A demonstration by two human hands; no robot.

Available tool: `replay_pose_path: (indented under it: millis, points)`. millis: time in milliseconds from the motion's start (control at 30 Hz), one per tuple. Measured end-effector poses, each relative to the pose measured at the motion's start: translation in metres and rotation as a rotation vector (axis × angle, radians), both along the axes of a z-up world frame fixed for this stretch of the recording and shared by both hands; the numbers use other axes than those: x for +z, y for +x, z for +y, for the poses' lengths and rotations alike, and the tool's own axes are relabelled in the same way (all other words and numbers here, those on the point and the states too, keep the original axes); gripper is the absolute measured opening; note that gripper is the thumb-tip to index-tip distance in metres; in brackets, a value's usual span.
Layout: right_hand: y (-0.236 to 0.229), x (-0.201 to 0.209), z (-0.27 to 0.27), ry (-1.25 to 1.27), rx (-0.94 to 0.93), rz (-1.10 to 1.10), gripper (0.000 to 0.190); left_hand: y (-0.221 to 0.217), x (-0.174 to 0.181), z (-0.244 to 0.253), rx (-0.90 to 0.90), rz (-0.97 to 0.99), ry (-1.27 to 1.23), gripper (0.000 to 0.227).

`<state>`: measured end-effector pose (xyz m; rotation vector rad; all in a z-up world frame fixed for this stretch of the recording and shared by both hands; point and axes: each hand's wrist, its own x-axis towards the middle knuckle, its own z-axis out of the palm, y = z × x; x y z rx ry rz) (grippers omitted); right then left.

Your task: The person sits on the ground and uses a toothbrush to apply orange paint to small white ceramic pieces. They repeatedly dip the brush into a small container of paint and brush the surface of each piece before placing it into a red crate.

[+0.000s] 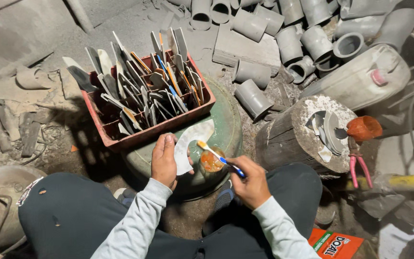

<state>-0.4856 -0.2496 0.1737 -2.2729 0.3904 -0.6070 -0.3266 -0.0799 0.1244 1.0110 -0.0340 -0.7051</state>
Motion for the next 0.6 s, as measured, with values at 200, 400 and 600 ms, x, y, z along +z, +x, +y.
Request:
replay_pose_path:
  millis: [200,400,600]
  points:
    - [0.004,0.003,0.000,-0.042,-0.116,-0.034,0.025,-0.004,-0.002,-0.003,-0.016,0.017,0.033,0.029]
    - [0.007,-0.010,0.029,0.061,-0.026,0.020,0.023,-0.003,-0.008,-0.007,0.033,0.013,0.026,0.028]
    - [0.003,-0.009,0.017,0.049,-0.094,0.075,0.025,-0.007,-0.009,-0.006,0.087,-0.050,-0.004,0.026]
